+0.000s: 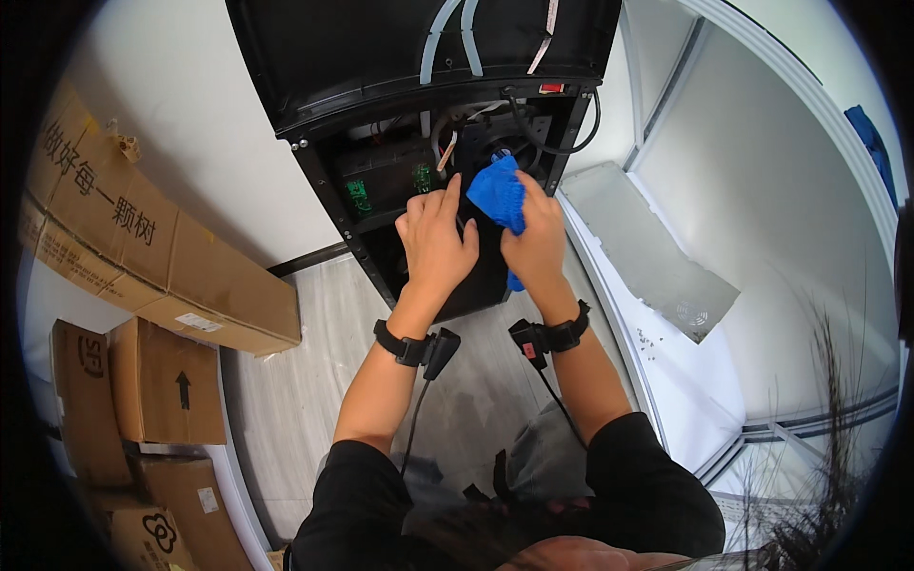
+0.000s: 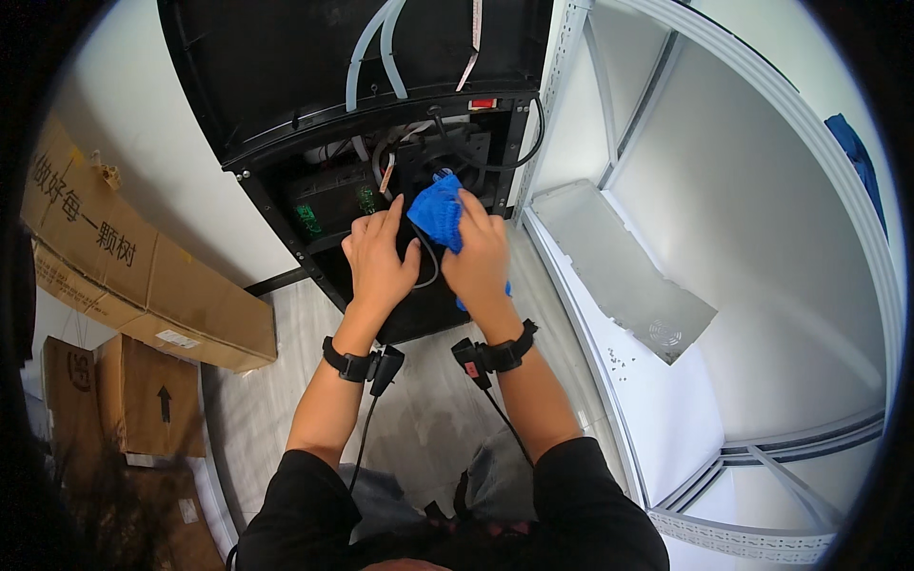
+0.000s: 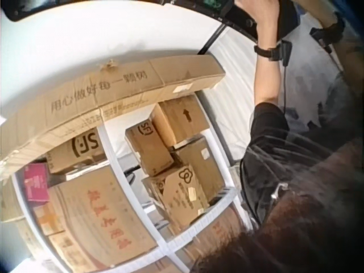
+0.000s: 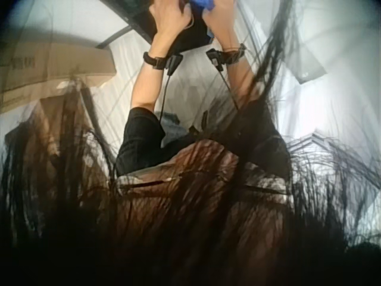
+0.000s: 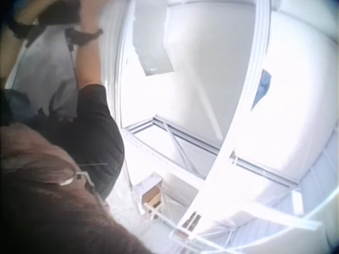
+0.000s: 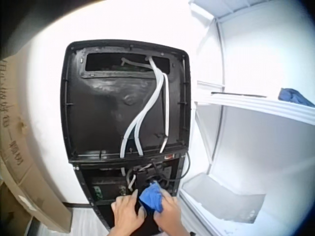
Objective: The person cleans the interior of a black electronic device with a blue cloth, focusing on the circuit board area. They then place the device on a white shelf and use a screwdriver to tighten screws on the back panel, securing the casing.
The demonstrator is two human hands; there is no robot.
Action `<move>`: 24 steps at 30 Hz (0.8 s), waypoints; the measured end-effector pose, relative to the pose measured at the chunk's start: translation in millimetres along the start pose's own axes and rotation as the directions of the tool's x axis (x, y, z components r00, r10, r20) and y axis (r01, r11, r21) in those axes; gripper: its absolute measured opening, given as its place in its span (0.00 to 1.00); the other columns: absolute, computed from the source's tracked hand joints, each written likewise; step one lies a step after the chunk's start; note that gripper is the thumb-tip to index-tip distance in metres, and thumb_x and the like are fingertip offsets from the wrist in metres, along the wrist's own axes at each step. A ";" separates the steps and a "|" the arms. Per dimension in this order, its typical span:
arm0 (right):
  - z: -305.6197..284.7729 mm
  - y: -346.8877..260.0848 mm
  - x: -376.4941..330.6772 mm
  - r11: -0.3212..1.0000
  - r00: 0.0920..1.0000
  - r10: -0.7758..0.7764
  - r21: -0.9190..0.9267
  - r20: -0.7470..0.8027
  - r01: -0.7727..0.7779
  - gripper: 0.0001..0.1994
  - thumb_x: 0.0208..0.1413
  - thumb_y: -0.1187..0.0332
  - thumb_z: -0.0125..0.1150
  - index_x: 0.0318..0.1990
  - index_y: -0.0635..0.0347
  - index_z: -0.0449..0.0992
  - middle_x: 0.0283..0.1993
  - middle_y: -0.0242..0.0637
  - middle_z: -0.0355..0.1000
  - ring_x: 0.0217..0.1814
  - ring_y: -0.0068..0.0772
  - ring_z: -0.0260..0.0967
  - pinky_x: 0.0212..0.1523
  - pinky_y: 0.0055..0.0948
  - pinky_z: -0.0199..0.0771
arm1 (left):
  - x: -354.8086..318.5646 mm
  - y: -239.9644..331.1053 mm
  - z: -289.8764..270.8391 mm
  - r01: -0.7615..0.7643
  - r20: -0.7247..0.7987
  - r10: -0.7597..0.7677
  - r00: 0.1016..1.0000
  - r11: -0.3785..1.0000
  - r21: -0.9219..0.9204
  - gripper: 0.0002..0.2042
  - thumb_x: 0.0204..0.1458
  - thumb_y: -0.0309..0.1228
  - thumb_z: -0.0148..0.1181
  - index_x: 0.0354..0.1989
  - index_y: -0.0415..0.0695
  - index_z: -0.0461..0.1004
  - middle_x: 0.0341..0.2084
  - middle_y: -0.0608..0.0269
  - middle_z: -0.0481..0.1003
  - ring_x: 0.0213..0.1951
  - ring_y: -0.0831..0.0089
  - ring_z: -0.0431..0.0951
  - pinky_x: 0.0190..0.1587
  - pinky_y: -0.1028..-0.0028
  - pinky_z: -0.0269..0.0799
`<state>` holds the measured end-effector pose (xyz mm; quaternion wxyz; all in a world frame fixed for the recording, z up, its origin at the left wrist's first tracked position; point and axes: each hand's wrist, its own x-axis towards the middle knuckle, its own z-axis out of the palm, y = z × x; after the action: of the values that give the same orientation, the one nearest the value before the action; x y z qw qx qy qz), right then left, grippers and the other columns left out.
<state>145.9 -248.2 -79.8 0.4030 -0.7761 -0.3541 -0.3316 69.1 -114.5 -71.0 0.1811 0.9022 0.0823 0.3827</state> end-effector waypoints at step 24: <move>-18.9 8.3 16.5 0.999 1.000 -0.006 -0.036 -0.009 0.006 0.29 0.30 0.86 0.57 0.48 0.61 0.77 0.59 0.36 0.70 0.40 0.47 0.65 0.41 0.36 0.70 | 0.2 -9.4 11.6 -0.056 -0.032 0.061 0.998 0.988 0.141 0.31 0.44 0.29 0.64 0.62 0.43 0.68 0.43 0.61 0.70 0.49 0.60 0.65 0.49 0.63 0.55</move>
<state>157.1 -263.3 -61.2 0.3897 -0.7806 -0.3485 -0.3427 77.6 -108.9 -82.0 0.1046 0.9075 0.0856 0.3976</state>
